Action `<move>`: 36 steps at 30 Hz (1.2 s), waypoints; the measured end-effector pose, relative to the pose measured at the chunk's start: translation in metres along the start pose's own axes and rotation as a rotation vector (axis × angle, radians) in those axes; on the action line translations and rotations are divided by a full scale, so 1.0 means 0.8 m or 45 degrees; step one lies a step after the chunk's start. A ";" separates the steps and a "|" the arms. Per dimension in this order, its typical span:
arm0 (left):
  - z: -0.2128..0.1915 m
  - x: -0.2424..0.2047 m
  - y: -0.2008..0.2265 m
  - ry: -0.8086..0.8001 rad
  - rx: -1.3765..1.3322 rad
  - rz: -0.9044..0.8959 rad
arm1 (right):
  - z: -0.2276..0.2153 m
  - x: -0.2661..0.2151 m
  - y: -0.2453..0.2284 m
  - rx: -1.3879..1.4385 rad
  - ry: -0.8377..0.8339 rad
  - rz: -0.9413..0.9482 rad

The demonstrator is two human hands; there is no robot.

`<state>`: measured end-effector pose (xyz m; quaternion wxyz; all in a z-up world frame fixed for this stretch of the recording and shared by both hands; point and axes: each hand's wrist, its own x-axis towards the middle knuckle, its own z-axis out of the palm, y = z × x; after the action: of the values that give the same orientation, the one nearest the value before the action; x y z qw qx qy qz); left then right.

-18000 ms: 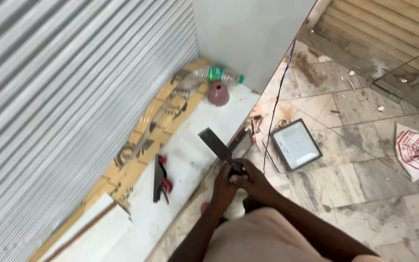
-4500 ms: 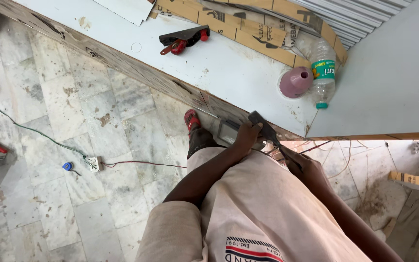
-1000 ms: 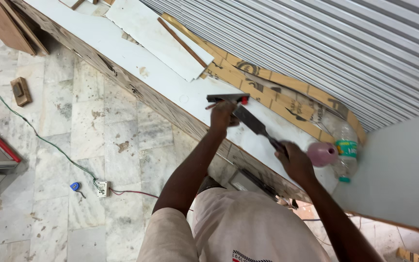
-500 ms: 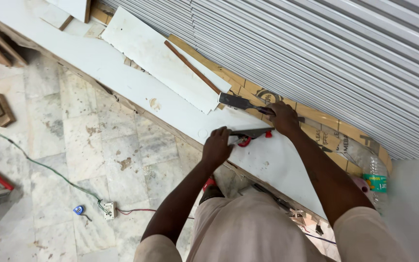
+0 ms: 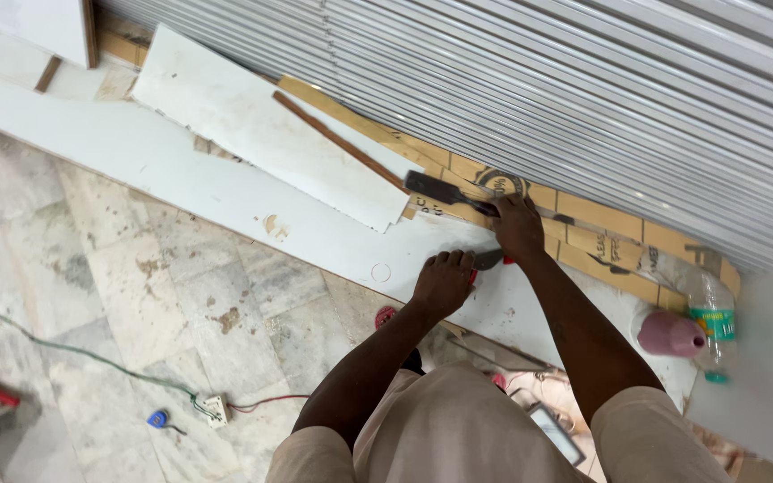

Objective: The person uses a chisel to scrape and smooth the edge of a wooden board, then switches to a sanding block to sand the same edge. The person works along the length of the board, moving the tools back and forth.

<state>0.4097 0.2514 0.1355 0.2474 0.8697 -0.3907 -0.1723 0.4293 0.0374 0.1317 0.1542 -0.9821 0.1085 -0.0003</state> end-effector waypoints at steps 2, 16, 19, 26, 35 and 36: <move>0.004 0.016 0.000 -0.025 0.034 0.012 | -0.012 -0.005 -0.004 0.020 0.170 -0.033; 0.026 0.075 0.011 -0.084 0.126 -0.117 | -0.063 -0.244 0.053 0.809 0.004 0.607; 0.040 0.059 0.023 0.087 -0.238 -0.308 | -0.073 -0.246 0.046 0.853 -0.130 0.516; 0.137 -0.006 0.140 0.488 -1.892 -0.658 | -0.116 -0.249 0.033 0.485 -0.278 -0.075; 0.295 -0.075 0.281 0.343 -2.419 -0.896 | -0.118 -0.363 0.135 0.200 -0.324 -0.461; 0.310 -0.080 0.287 0.271 -2.382 -0.892 | -0.115 -0.378 0.146 0.243 -0.358 -0.429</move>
<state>0.1104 0.0953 0.0693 0.8004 0.4027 0.2040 -0.3945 0.1059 -0.0345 0.1939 0.2578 -0.9576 -0.0800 0.1003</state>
